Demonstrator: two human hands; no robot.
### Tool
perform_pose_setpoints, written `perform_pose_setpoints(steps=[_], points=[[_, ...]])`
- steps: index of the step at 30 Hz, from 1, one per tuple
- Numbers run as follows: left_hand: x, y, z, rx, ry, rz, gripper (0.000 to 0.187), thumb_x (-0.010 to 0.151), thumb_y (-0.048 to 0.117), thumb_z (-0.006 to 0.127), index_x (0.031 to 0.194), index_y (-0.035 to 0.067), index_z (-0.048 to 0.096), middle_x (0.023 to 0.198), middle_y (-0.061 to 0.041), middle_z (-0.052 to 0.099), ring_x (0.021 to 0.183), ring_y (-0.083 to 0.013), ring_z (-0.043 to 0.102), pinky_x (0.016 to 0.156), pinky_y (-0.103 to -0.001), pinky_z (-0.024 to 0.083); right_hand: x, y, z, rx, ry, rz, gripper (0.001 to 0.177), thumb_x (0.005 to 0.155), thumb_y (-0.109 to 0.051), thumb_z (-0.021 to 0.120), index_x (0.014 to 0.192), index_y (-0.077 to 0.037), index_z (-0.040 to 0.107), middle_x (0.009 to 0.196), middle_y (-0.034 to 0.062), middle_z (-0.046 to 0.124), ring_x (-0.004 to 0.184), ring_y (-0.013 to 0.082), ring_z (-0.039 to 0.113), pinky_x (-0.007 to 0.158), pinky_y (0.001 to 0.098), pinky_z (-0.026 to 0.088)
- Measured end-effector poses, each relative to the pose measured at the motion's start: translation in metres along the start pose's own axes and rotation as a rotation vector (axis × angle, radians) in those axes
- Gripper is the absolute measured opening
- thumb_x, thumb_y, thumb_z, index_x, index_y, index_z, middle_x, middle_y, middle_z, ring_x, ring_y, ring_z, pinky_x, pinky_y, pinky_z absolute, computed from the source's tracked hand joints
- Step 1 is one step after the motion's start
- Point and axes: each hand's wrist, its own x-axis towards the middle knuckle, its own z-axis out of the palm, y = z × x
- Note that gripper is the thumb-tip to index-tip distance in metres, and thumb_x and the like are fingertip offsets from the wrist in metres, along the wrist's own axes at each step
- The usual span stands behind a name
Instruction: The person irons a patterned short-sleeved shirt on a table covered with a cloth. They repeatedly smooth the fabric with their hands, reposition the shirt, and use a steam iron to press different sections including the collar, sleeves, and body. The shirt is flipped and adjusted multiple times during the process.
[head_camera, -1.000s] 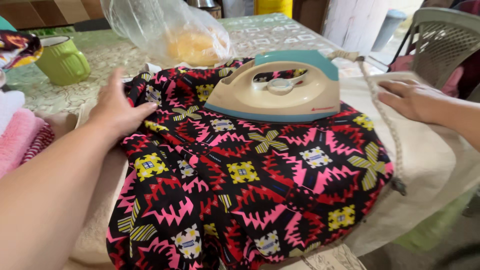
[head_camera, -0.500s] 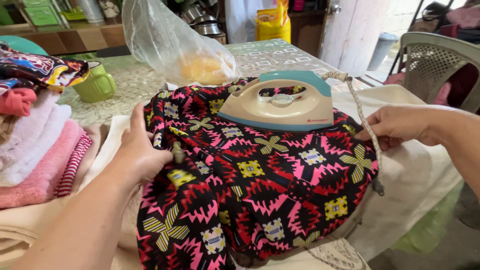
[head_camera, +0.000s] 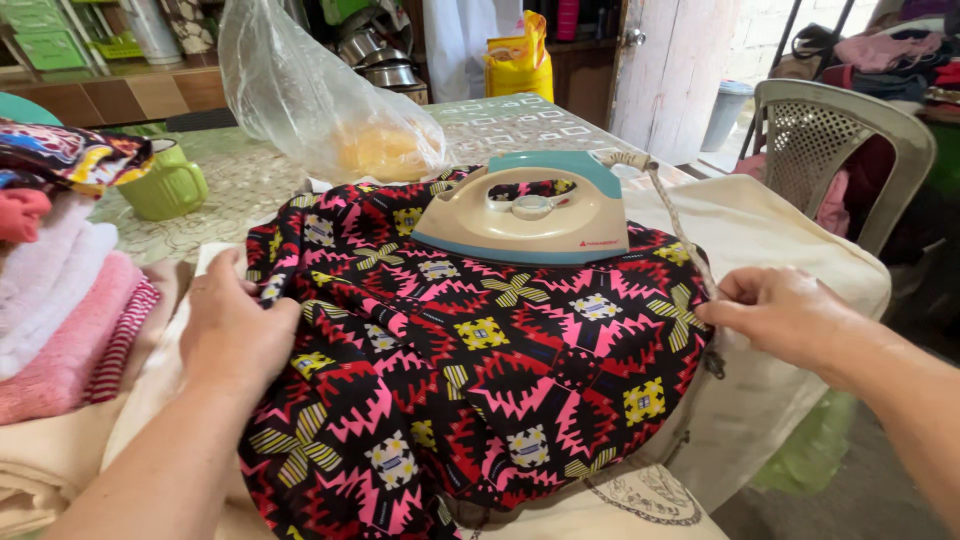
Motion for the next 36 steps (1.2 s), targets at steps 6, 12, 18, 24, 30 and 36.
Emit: perform_pose_setpoints(steps=[6, 12, 18, 24, 30, 36], points=[[-0.007, 0.003, 0.000, 0.024, -0.013, 0.044, 0.081, 0.077, 0.027, 0.072, 0.150, 0.011, 0.042, 0.132, -0.015, 0.057, 0.122, -0.0324, 0.057, 0.098, -0.046, 0.047, 0.027, 0.029, -0.017, 0.442, 0.099, 0.201, 0.026, 0.093, -0.030, 0.072, 0.099, -0.005, 0.074, 0.072, 0.0088, 0.060, 0.058, 0.0194, 0.049, 0.057, 0.0373, 0.038], [-0.010, 0.011, -0.004, 0.041, -0.046, 0.030, 0.080, 0.078, 0.027, 0.072, 0.150, 0.011, 0.041, 0.133, -0.013, 0.057, 0.123, -0.0311, 0.058, 0.098, -0.047, 0.048, -0.013, 0.024, 0.017, 0.057, 0.304, -0.133, 0.028, 0.087, -0.033, 0.072, 0.095, -0.006, 0.070, 0.078, 0.0102, 0.075, 0.069, 0.0203, 0.072, 0.065, 0.0383, 0.055], [-0.011, 0.011, -0.005, 0.062, -0.050, 0.042, 0.080, 0.079, 0.027, 0.073, 0.150, 0.010, 0.041, 0.133, -0.012, 0.057, 0.123, -0.0310, 0.058, 0.096, -0.047, 0.049, -0.064, -0.039, 0.032, -0.115, 0.223, -0.041, 0.055, 0.075, -0.062, 0.079, 0.102, -0.015, 0.074, 0.086, 0.0082, 0.073, 0.080, 0.0234, 0.071, 0.075, 0.0393, 0.057], [-0.011, 0.010, -0.006, 0.051, -0.045, 0.039, 0.080, 0.078, 0.027, 0.073, 0.150, 0.010, 0.041, 0.132, -0.013, 0.057, 0.123, -0.0309, 0.057, 0.097, -0.047, 0.049, -0.069, -0.055, 0.044, -0.006, 0.240, -0.050, 0.060, 0.075, -0.054, 0.085, 0.114, -0.013, 0.067, 0.082, 0.0068, 0.076, 0.074, 0.0209, 0.073, 0.073, 0.0353, 0.055], [-0.011, 0.011, -0.005, 0.051, -0.046, 0.039, 0.080, 0.079, 0.028, 0.073, 0.150, 0.010, 0.041, 0.132, -0.013, 0.057, 0.122, -0.0316, 0.057, 0.097, -0.048, 0.048, -0.066, -0.030, 0.052, 0.664, 0.126, 0.077, 0.034, 0.097, -0.026, 0.081, 0.109, 0.004, 0.073, 0.082, 0.0063, 0.061, 0.070, 0.0171, 0.055, 0.062, 0.0334, 0.050], [-0.012, 0.012, -0.007, 0.044, -0.050, 0.033, 0.080, 0.078, 0.028, 0.073, 0.150, 0.011, 0.041, 0.132, -0.012, 0.057, 0.122, -0.0310, 0.057, 0.096, -0.047, 0.048, -0.094, -0.070, 0.061, 0.864, -0.060, 0.035, 0.024, 0.091, -0.018, 0.065, 0.114, -0.010, 0.066, 0.093, 0.0052, 0.071, 0.072, 0.0165, 0.070, 0.067, 0.0318, 0.056]])
